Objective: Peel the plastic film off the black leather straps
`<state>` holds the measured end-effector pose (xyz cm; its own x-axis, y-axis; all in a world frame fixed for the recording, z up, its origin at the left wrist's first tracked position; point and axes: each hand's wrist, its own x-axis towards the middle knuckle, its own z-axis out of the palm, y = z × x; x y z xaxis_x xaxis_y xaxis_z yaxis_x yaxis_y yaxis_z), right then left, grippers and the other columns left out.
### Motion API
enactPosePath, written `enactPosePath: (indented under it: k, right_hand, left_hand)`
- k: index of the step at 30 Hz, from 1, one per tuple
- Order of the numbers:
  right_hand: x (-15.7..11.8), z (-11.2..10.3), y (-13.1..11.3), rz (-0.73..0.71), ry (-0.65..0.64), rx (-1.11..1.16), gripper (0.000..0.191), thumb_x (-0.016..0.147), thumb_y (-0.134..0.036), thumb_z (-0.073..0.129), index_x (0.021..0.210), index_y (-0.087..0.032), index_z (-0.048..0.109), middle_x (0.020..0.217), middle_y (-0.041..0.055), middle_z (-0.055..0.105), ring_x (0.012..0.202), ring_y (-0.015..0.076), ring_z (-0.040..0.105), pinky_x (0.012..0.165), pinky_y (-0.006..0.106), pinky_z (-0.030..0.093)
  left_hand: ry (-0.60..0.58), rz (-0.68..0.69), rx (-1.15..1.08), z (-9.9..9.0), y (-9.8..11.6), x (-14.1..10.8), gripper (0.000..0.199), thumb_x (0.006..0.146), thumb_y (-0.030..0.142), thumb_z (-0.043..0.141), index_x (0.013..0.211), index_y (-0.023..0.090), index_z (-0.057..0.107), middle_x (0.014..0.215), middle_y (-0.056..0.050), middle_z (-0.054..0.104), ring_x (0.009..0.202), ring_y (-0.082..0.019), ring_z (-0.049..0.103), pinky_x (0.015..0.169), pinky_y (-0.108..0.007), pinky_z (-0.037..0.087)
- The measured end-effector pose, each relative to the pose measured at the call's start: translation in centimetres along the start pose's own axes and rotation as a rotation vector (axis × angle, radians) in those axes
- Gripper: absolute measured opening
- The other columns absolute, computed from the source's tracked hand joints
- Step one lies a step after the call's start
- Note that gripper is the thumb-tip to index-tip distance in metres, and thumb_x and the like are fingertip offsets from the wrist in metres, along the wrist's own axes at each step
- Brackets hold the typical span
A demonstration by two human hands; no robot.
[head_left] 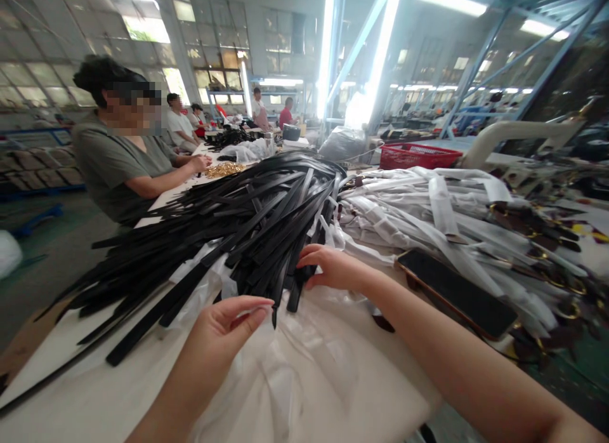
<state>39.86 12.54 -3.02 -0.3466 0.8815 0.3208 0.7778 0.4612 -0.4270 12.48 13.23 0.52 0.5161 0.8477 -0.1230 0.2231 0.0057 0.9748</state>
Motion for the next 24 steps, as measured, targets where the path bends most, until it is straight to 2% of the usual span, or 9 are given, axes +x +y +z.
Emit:
enactPosePath:
  k: [3,6,9,11,12,14,17,20,24]
  right_hand:
    - [0.0,-0.1,0.8,-0.049,0.049,-0.001,0.017,0.081,-0.03,0.072,0.089,-0.016,0.076,0.096,0.0095,0.071,0.088,0.0193,0.065,0.08,0.028,0.049]
    - [0.2,-0.5,0.8,-0.023,0.16,-0.016,0.022,0.085,-0.032,0.067,0.072,-0.017,0.075,0.081,0.0074,0.069,0.079,0.017,0.063,0.078,0.028,0.046]
    - [0.2,-0.8,-0.9,0.165,0.442,-0.019,0.033,0.088,-0.04,0.062,0.07,-0.014,0.074,0.07,0.0062,0.064,0.065,0.0152,0.057,0.064,0.027,0.043]
    - [0.0,-0.7,-3.2,0.357,0.611,0.119,0.041,0.089,-0.045,0.059,0.068,-0.013,0.073,0.057,0.0028,0.059,0.053,0.0125,0.052,0.053,0.025,0.039]
    - [-0.1,-0.5,-4.5,0.431,0.641,0.259,0.043,0.088,-0.047,0.058,0.067,-0.013,0.072,0.053,0.0017,0.058,0.049,0.0116,0.051,0.05,0.024,0.038]
    - [-0.5,0.1,-7.2,0.467,0.571,0.613,0.042,0.084,-0.052,0.061,0.073,-0.013,0.073,0.055,0.0022,0.063,0.048,0.0119,0.056,0.048,0.022,0.043]
    - [-0.9,1.2,-10.0,0.379,0.37,0.991,0.046,0.081,-0.056,0.062,0.085,-0.012,0.074,0.071,0.0073,0.071,0.064,0.0167,0.069,0.059,0.025,0.055]
    - [-1.0,1.8,-10.5,0.35,0.33,1.005,0.042,0.084,-0.051,0.06,0.082,-0.011,0.073,0.071,0.008,0.072,0.066,0.0178,0.071,0.058,0.024,0.056]
    - [-1.0,1.9,-9.7,0.214,0.37,0.737,0.019,0.083,-0.029,0.063,0.087,-0.013,0.074,0.079,0.0065,0.074,0.068,0.0153,0.07,0.06,0.021,0.055]
  left_hand:
    - [-0.016,-0.007,-0.062,0.4,0.3,0.0,0.032,0.069,0.035,0.078,0.097,0.018,0.073,0.082,-0.003,0.072,0.08,-0.016,0.062,0.077,-0.023,0.047]
    - [-0.018,-0.021,-0.098,0.7,0.3,0.1,0.039,0.065,0.028,0.081,0.101,0.017,0.071,0.068,0.002,0.066,0.066,-0.012,0.059,0.067,-0.02,0.046]
    - [-0.004,-0.015,-0.041,1.0,0.2,0.2,0.041,0.064,0.026,0.079,0.103,0.015,0.068,0.066,0.003,0.065,0.065,-0.012,0.059,0.066,-0.021,0.047]
    - [0.005,-0.009,0.003,1.2,0.2,0.1,0.044,0.066,0.026,0.078,0.106,0.013,0.066,0.069,0.001,0.067,0.067,-0.013,0.06,0.068,-0.022,0.048]
    - [0.012,-0.006,0.019,1.4,0.1,0.1,0.046,0.066,0.026,0.077,0.109,0.013,0.064,0.071,0.0,0.068,0.068,-0.014,0.061,0.069,-0.024,0.049]
    - [0.032,-0.004,0.041,1.6,0.1,0.1,0.051,0.066,0.025,0.076,0.114,0.012,0.061,0.075,-0.002,0.07,0.072,-0.016,0.063,0.071,-0.025,0.05]
    - [0.054,-0.007,0.062,1.7,0.0,0.1,0.058,0.068,0.026,0.074,0.121,0.013,0.055,0.078,-0.003,0.07,0.073,-0.018,0.064,0.064,-0.025,0.051]
    - [0.056,-0.005,0.051,1.7,0.1,0.0,0.062,0.068,0.024,0.073,0.125,0.014,0.051,0.076,-0.001,0.07,0.068,-0.016,0.062,0.059,-0.024,0.049]
    - [0.046,-0.019,-0.001,1.6,0.1,0.0,0.063,0.065,0.023,0.076,0.122,0.013,0.052,0.075,-0.001,0.07,0.066,-0.015,0.061,0.059,-0.023,0.05]
